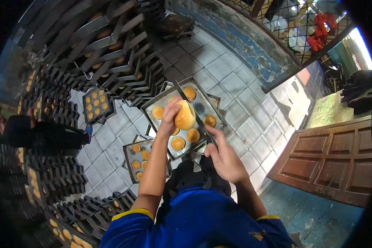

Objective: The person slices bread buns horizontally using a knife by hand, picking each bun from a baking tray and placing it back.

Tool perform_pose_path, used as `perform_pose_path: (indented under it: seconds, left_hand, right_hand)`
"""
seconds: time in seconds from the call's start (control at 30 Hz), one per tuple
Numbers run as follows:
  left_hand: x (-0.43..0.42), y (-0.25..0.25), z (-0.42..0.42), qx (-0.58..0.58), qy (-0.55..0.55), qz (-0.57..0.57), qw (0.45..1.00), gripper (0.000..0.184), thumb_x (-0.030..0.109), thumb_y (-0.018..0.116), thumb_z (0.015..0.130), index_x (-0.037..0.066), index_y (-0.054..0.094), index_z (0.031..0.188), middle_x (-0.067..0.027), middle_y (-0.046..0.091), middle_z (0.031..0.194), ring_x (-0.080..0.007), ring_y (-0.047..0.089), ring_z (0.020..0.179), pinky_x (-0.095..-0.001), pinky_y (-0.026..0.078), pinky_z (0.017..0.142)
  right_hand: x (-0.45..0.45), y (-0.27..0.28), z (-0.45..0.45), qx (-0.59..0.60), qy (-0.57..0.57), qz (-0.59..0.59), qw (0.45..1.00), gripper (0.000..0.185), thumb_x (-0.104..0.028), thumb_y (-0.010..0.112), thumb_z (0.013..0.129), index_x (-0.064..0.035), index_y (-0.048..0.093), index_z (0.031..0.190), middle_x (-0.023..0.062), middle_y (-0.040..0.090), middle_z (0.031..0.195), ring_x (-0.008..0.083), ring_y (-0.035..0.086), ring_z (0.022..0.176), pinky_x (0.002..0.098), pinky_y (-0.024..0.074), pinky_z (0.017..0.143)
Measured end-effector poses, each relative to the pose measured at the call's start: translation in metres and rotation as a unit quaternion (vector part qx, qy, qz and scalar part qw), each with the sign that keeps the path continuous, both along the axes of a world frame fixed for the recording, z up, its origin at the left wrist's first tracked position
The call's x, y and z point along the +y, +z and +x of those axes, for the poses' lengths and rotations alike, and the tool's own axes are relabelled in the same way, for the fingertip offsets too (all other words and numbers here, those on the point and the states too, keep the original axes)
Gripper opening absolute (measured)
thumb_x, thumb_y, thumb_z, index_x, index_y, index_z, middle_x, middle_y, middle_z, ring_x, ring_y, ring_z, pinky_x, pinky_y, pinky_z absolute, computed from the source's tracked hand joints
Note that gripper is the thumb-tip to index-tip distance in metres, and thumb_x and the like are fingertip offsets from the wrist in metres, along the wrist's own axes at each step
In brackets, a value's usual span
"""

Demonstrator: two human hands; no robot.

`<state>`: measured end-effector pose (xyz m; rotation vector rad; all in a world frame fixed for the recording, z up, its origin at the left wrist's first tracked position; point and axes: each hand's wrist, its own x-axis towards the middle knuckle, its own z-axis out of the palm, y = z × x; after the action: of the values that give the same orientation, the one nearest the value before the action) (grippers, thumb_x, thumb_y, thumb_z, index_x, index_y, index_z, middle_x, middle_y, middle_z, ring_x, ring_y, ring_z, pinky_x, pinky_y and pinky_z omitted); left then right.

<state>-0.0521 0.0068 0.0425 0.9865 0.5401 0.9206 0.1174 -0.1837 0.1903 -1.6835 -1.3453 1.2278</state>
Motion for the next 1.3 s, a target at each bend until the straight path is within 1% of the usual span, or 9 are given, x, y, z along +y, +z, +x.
perform_pose_path:
  seconds: [0.33, 0.47, 0.57, 0.67, 0.73, 0.9, 1.07, 1.13, 1.3]
  left_hand:
    - [0.004, 0.014, -0.014, -0.020, -0.043, -0.023, 0.999, 0.055, 0.029, 0.065, 0.097, 0.003, 0.054, 0.144, -0.0084, 0.069, 0.109, -0.0148, 0.069, 0.098, -0.0291, 0.056, 0.085]
    - [-0.002, 0.004, -0.002, 0.019, -0.044, -0.007, 0.999, 0.068, 0.045, 0.070, 0.093, 0.000, 0.055, 0.141, -0.0107, 0.067, 0.119, -0.0201, 0.070, 0.107, -0.0352, 0.059, 0.092]
    - [-0.002, -0.013, -0.008, -0.030, -0.009, -0.091, 0.995, 0.066, 0.048, 0.064, 0.098, 0.001, 0.054, 0.144, -0.0141, 0.066, 0.133, -0.0268, 0.068, 0.121, -0.0411, 0.057, 0.101]
    - [-0.010, -0.003, -0.004, -0.232, -0.026, -0.153, 0.960, 0.062, 0.051, 0.055, 0.106, 0.003, 0.055, 0.147, -0.0154, 0.065, 0.143, -0.0309, 0.065, 0.130, -0.0463, 0.054, 0.107]
    - [-0.029, 0.007, 0.019, -0.251, 0.088, -0.176, 0.948, 0.060, 0.052, 0.047, 0.111, 0.006, 0.056, 0.149, -0.0156, 0.061, 0.151, -0.0330, 0.063, 0.133, -0.0488, 0.051, 0.110]
    - [-0.021, 0.004, 0.031, -0.163, 0.247, -0.190, 0.936, 0.042, 0.049, 0.055, 0.111, 0.012, 0.066, 0.126, -0.0022, 0.075, 0.119, -0.0178, 0.072, 0.109, -0.0394, 0.058, 0.094]
    - [0.001, -0.004, 0.003, -0.156, 0.226, -0.170, 0.946, 0.037, 0.041, 0.060, 0.110, 0.007, 0.067, 0.123, -0.0064, 0.074, 0.115, -0.0190, 0.073, 0.105, -0.0370, 0.059, 0.093]
    - [-0.006, -0.005, 0.010, -0.156, 0.172, -0.172, 0.957, 0.036, 0.040, 0.060, 0.109, 0.007, 0.067, 0.121, -0.0057, 0.074, 0.113, -0.0186, 0.073, 0.102, -0.0368, 0.060, 0.091]
    - [-0.003, -0.019, 0.011, -0.128, 0.140, -0.158, 0.969, 0.041, 0.045, 0.058, 0.109, 0.008, 0.068, 0.123, -0.0080, 0.076, 0.115, -0.0216, 0.074, 0.103, -0.0400, 0.060, 0.093]
  right_hand:
    - [-0.012, -0.006, 0.013, 0.058, 0.025, -0.021, 0.998, 0.051, -0.011, 0.045, 0.112, -0.0081, 0.036, 0.162, 0.0043, 0.064, 0.091, 0.0105, 0.054, 0.070, 0.0262, 0.0459, 0.069]
    - [0.011, -0.008, 0.011, 0.041, 0.020, -0.034, 0.998, 0.049, -0.013, 0.045, 0.112, -0.0047, 0.036, 0.159, 0.0103, 0.066, 0.091, 0.0230, 0.068, 0.088, 0.0380, 0.0529, 0.088]
    - [0.010, -0.013, 0.013, 0.068, 0.014, -0.005, 0.998, 0.049, -0.014, 0.046, 0.112, -0.0055, 0.036, 0.160, 0.0108, 0.065, 0.091, 0.0239, 0.068, 0.089, 0.0380, 0.0527, 0.089]
    - [0.009, -0.020, 0.011, 0.095, -0.017, 0.011, 0.995, 0.050, -0.015, 0.044, 0.114, -0.0120, 0.034, 0.163, 0.0018, 0.060, 0.093, 0.0088, 0.049, 0.068, 0.0258, 0.0447, 0.066]
    - [0.014, -0.026, 0.004, 0.080, -0.040, 0.037, 0.995, 0.050, -0.014, 0.044, 0.113, -0.0120, 0.035, 0.162, 0.0028, 0.060, 0.093, 0.0097, 0.051, 0.070, 0.0262, 0.0457, 0.068]
    - [0.012, -0.012, -0.001, 0.046, -0.003, 0.012, 0.999, 0.051, -0.012, 0.045, 0.112, -0.0113, 0.034, 0.162, 0.0052, 0.061, 0.093, 0.0131, 0.055, 0.075, 0.0304, 0.0496, 0.081]
    - [-0.007, -0.008, 0.004, 0.065, 0.025, -0.008, 0.998, 0.051, -0.011, 0.045, 0.112, -0.0090, 0.033, 0.162, 0.0061, 0.061, 0.092, 0.0145, 0.057, 0.081, 0.0342, 0.0492, 0.092]
    - [0.005, -0.004, -0.001, 0.036, 0.019, 0.007, 0.999, 0.050, -0.013, 0.044, 0.112, -0.0077, 0.033, 0.161, 0.0149, 0.068, 0.091, 0.0293, 0.071, 0.092, 0.0417, 0.0535, 0.091]
    - [0.017, -0.003, 0.001, 0.053, 0.022, -0.017, 0.998, 0.050, -0.013, 0.045, 0.112, -0.0078, 0.034, 0.160, 0.0123, 0.067, 0.091, 0.0252, 0.068, 0.090, 0.0391, 0.0530, 0.089]
